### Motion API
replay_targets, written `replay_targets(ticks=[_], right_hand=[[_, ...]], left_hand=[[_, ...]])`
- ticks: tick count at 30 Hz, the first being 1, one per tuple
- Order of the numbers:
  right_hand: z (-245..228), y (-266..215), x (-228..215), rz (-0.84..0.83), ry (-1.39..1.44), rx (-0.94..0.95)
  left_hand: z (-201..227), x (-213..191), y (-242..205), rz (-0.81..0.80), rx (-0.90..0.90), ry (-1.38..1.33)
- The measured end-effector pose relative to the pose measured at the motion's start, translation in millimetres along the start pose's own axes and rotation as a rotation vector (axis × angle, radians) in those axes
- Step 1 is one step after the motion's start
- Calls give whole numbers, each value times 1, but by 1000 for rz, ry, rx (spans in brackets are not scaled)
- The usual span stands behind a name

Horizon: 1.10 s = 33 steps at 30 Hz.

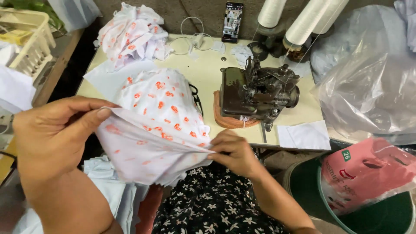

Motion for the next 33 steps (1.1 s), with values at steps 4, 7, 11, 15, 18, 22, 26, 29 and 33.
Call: replay_targets(ticks=[4,7,11,15,18,22,26,29,33], right_hand=[[-10,-26,-48,110,-86,34],[-7,-38,-81,276,-144,36],[-7,-51,-105,375,-190,89],[-14,-51,-119,420,-250,124],[-17,-52,-128,460,-286,116],[-20,-50,-139,548,-261,141],[-15,-52,-144,590,-276,160],[-16,-51,-146,597,-274,161],[-19,-52,-147,608,-268,203]], left_hand=[[-46,10,8,45,-119,-190],[-86,39,12,64,-134,-413],[-100,67,11,33,-167,-509],[-91,73,7,62,-132,-595],[-96,75,2,75,-140,-590],[-113,83,-8,75,-213,-595],[-122,90,-14,58,-199,-611],[-122,89,-18,87,-172,-633],[-112,89,-19,112,-147,-629]])
Point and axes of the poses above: each hand's wrist, its own y-axis towards the middle knuckle, its own x-axis out of the palm, z = x × y, the point moved 8 cm from there along y, towards the middle knuckle, and after that the axes turned 1 degree about z, right-handed, at the moved point
